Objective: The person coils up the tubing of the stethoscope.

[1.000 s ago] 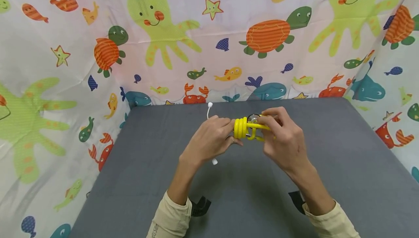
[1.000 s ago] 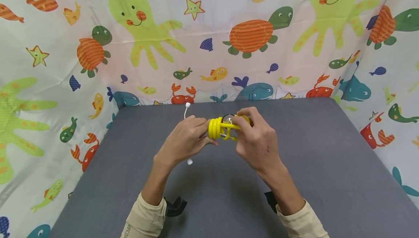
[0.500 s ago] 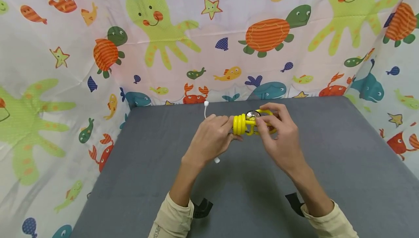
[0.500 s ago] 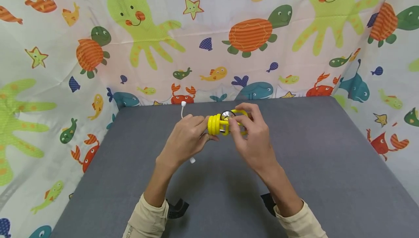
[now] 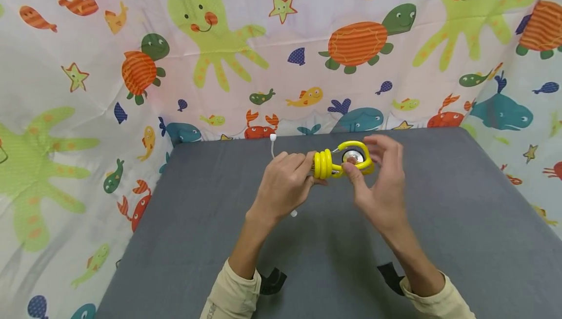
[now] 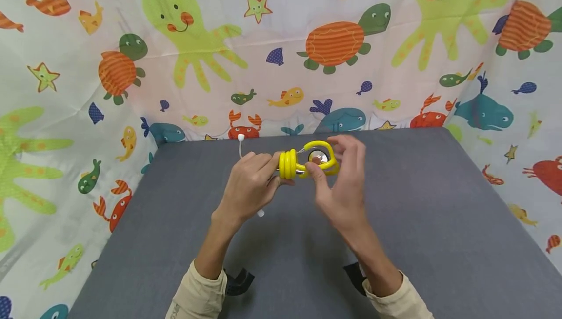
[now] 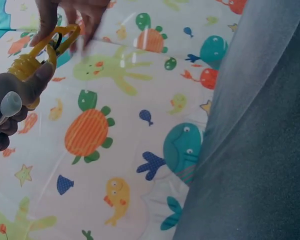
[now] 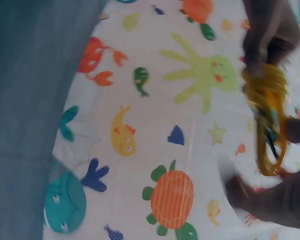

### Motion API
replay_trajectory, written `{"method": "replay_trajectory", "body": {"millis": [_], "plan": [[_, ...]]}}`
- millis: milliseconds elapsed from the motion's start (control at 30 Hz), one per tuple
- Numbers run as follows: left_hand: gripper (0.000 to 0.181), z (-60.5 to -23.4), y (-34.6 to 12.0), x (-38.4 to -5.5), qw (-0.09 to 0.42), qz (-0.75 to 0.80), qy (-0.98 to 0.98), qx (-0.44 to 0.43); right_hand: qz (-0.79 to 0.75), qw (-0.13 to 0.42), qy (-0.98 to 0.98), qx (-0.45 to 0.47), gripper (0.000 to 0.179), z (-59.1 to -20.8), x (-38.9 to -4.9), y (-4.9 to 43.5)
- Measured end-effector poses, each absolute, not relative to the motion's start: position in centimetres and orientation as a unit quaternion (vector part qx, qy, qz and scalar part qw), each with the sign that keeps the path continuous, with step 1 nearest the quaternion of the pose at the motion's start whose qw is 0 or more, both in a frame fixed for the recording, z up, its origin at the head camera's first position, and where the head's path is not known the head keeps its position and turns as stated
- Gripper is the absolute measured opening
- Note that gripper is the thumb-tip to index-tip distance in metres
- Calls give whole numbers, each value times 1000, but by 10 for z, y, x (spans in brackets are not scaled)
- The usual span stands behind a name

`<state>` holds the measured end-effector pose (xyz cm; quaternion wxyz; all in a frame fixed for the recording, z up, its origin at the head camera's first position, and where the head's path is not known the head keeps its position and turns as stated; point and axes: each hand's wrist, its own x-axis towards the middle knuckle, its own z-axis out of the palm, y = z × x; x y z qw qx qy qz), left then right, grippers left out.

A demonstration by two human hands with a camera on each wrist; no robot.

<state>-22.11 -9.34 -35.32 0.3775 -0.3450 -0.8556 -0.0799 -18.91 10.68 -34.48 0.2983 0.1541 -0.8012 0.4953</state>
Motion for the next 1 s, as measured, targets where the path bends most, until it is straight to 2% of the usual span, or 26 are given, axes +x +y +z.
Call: {"method": "replay_trajectory", "body": {"millis": [167,433,667,800,1000], "plan": [[52,-356,-94,-219,372,-101,-859,-335,551,189,-803,123,54,-341,-187,112],[55,-357,-95,-217,356,-91,-866,-338,619,117,-770,98,52,-342,-187,116],[61,-359,-97,-217,328,-88,-881,-329,602,65,-789,104,54,-339,-189,122],[64,-360,-98,-218,283,-106,-893,-333,551,58,-827,98,58,-340,-191,125],[58,-372,-98,-228,152,-160,-912,-346,448,50,-886,108,50,-353,-200,133]]}}
